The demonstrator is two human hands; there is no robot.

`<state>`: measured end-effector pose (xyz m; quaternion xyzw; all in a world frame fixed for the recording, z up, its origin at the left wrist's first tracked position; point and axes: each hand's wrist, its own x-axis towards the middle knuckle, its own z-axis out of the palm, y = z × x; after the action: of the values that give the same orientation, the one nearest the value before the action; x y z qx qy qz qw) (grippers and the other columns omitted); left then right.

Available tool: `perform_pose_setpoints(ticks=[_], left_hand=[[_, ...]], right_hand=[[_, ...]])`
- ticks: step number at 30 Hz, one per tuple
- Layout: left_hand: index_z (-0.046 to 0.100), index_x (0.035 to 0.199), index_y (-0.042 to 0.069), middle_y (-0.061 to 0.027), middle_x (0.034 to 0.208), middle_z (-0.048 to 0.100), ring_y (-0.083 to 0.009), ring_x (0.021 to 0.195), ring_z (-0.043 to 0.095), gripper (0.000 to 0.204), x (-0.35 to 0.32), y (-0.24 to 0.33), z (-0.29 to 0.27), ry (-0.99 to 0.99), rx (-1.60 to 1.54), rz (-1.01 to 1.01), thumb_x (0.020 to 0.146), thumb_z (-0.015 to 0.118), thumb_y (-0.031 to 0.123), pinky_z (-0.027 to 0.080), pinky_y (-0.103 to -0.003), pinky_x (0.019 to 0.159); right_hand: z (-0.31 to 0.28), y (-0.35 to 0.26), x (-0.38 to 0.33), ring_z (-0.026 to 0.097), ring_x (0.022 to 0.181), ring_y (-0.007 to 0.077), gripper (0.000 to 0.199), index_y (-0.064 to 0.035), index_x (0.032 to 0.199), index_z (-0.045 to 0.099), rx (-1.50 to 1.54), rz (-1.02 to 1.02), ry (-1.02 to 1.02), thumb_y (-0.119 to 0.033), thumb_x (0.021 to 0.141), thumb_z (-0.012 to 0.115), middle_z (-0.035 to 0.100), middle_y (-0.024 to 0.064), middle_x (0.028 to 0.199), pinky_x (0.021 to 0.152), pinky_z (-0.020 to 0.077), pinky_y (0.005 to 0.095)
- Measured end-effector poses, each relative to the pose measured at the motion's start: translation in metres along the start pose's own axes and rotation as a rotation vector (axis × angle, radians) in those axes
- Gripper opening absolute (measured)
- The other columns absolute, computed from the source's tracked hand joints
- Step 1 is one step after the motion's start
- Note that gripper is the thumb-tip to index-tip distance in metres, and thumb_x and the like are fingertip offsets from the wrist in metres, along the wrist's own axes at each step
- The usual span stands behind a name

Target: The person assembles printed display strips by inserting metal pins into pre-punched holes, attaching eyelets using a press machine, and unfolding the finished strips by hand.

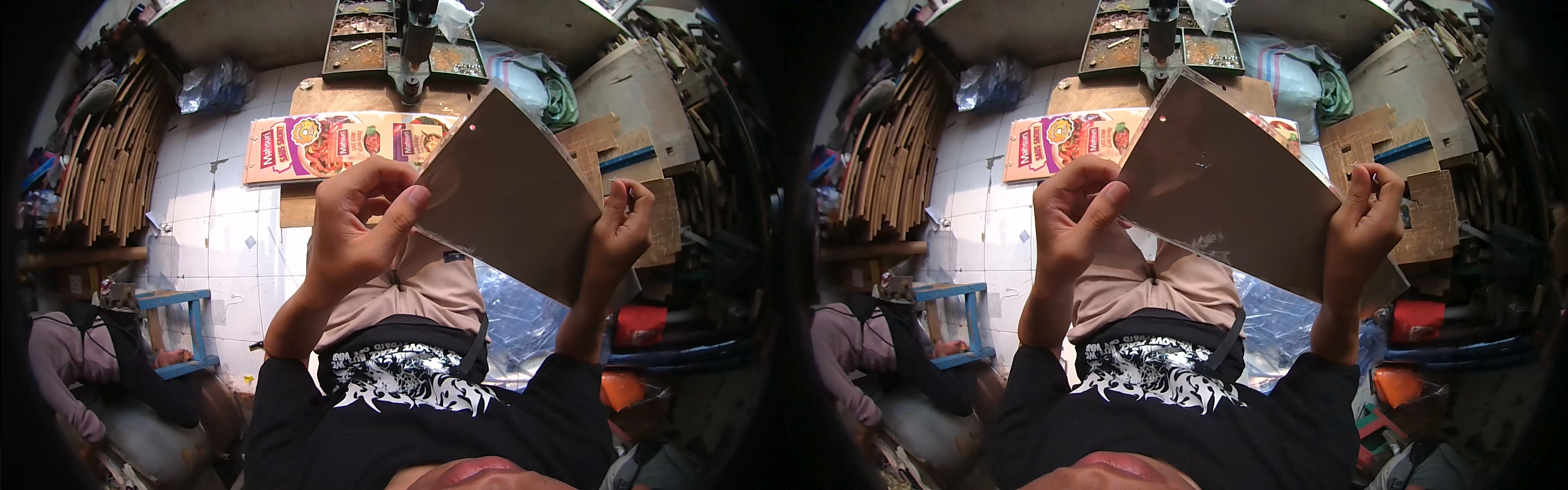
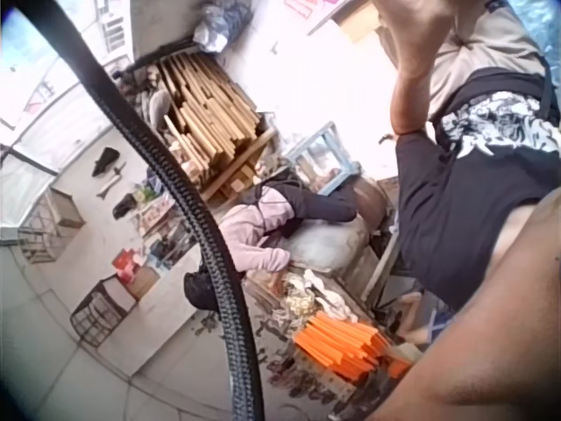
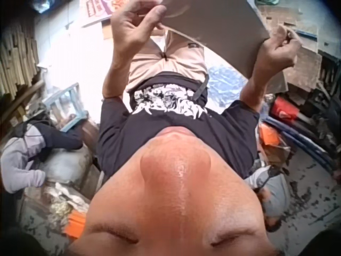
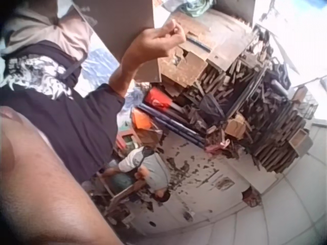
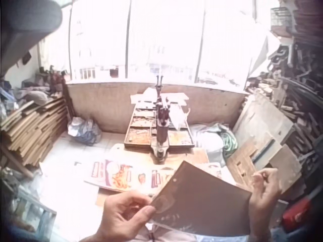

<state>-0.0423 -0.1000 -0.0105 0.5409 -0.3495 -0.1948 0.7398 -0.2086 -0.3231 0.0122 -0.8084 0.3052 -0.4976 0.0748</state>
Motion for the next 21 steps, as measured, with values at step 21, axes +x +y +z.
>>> perform_pose_setpoints(ticks=[21], left_hand=[[0.055, 0.114, -0.004, -0.0175, 0.112, 0.056, -0.0203, 0.097, 0.057, 0.037, -0.024, 0.001, -0.004, -0.044, -0.205, 0.292, 0.089, 0.052, 0.023, 0.045, -0.034, 0.085]], right_hand=[[0.028, 0.008, -0.066, 0.049, 0.071, 0.0057, 0.014, -0.0004, 0.091, 0.054, 0.734, 0.449, -1.002, -0.013, 0.097, 0.052, 0.055, 0.0000, 0.075, 0.062, 0.0403, 0.0224]])
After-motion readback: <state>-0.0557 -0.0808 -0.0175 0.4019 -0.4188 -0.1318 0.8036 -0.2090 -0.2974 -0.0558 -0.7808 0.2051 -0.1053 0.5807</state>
